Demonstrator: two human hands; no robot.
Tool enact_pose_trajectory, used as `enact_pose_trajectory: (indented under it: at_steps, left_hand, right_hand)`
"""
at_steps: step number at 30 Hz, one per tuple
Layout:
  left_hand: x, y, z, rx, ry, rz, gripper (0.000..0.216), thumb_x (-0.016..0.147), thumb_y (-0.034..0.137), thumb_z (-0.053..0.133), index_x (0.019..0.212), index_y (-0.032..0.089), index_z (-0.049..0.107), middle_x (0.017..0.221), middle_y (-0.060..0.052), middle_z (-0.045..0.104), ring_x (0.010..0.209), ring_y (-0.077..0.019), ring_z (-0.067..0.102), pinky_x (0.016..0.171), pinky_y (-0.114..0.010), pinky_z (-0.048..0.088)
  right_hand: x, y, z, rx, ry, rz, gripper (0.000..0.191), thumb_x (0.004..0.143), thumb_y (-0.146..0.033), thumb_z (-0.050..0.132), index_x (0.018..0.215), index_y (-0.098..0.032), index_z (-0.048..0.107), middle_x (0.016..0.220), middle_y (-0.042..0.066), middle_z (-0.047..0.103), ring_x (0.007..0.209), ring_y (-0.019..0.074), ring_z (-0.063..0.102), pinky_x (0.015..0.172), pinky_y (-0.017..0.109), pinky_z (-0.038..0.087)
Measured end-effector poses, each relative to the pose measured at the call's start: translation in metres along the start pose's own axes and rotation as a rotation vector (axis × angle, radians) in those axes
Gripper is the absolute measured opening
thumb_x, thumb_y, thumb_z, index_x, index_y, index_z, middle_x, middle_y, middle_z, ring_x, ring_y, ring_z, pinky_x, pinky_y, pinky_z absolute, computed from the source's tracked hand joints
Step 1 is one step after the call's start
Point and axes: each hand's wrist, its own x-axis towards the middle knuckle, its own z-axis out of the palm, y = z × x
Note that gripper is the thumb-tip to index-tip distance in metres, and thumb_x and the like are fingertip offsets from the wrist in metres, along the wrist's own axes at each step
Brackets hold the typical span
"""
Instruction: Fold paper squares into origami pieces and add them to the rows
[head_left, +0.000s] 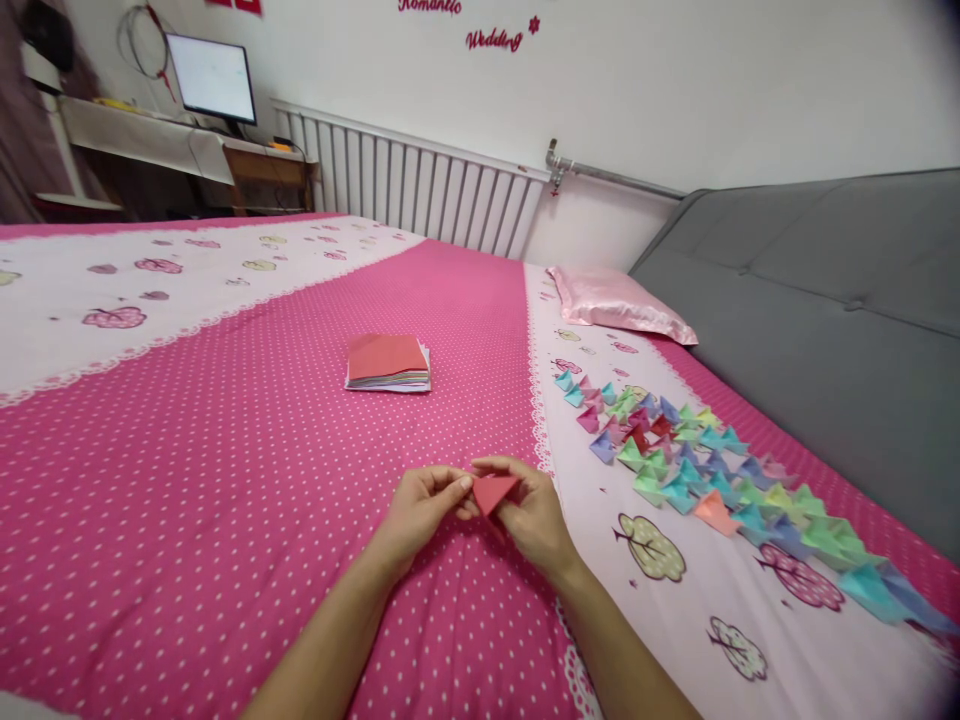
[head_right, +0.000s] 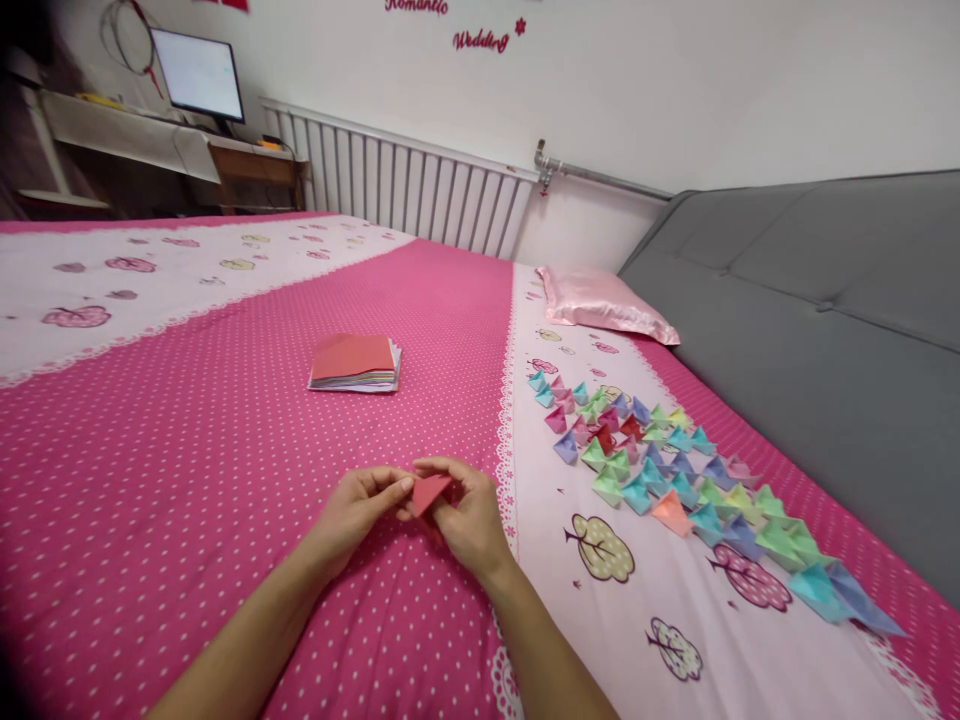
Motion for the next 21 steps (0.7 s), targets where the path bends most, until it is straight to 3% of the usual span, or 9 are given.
enact_pose_trajectory:
  at_steps: [6,11,15,21]
  left_hand:
    - [-0.002,0.000,-0.002,0.023,-0.068,0.017,0.029,0.073,0.035,0.062,0.087,0.010,0.068,0.065,-0.006,0.065,0.058,-0.0114,0.056,0.061,-0.023,0.044]
    - [-0.006,0.001,0.001,0.034,-0.216,0.043,0.058,0.062,0.027,0.073,0.116,0.015,0.055,0.091,-0.008,0.064,0.070,-0.0140,0.058,0.065,-0.027,0.046]
    - [-0.006,-0.001,0.006,0.084,-0.212,0.079,0.055,0.064,0.022,0.070,0.116,0.016,0.053,0.106,-0.010,0.059,0.074,-0.0142,0.058,0.068,-0.028,0.046]
    - [-0.003,-0.004,0.008,0.012,-0.158,0.105,0.045,0.071,0.012,0.058,0.116,0.016,0.054,0.104,-0.009,0.063,0.090,-0.0176,0.060,0.079,-0.028,0.044]
  right_hand:
    - [-0.001,-0.002,0.003,-0.063,0.076,-0.167,0.017,0.069,-0.010,0.057,0.079,-0.019,0.067,0.083,0.004,0.065,0.079,0.0176,0.061,0.074,0.030,0.049]
    - [-0.003,-0.005,0.005,-0.224,0.218,-0.240,0.022,0.067,-0.006,0.055,0.078,-0.021,0.067,0.089,0.004,0.063,0.086,0.0183,0.059,0.078,0.032,0.047]
    - [-0.006,-0.007,0.007,-0.313,0.247,-0.287,0.027,0.064,-0.002,0.056,0.078,-0.022,0.067,0.090,0.004,0.062,0.085,0.0181,0.058,0.076,0.031,0.047]
    - [-0.006,-0.004,0.007,-0.303,0.202,-0.275,0.026,0.068,-0.004,0.054,0.080,-0.023,0.067,0.094,0.004,0.061,0.089,0.0178,0.058,0.077,0.030,0.046]
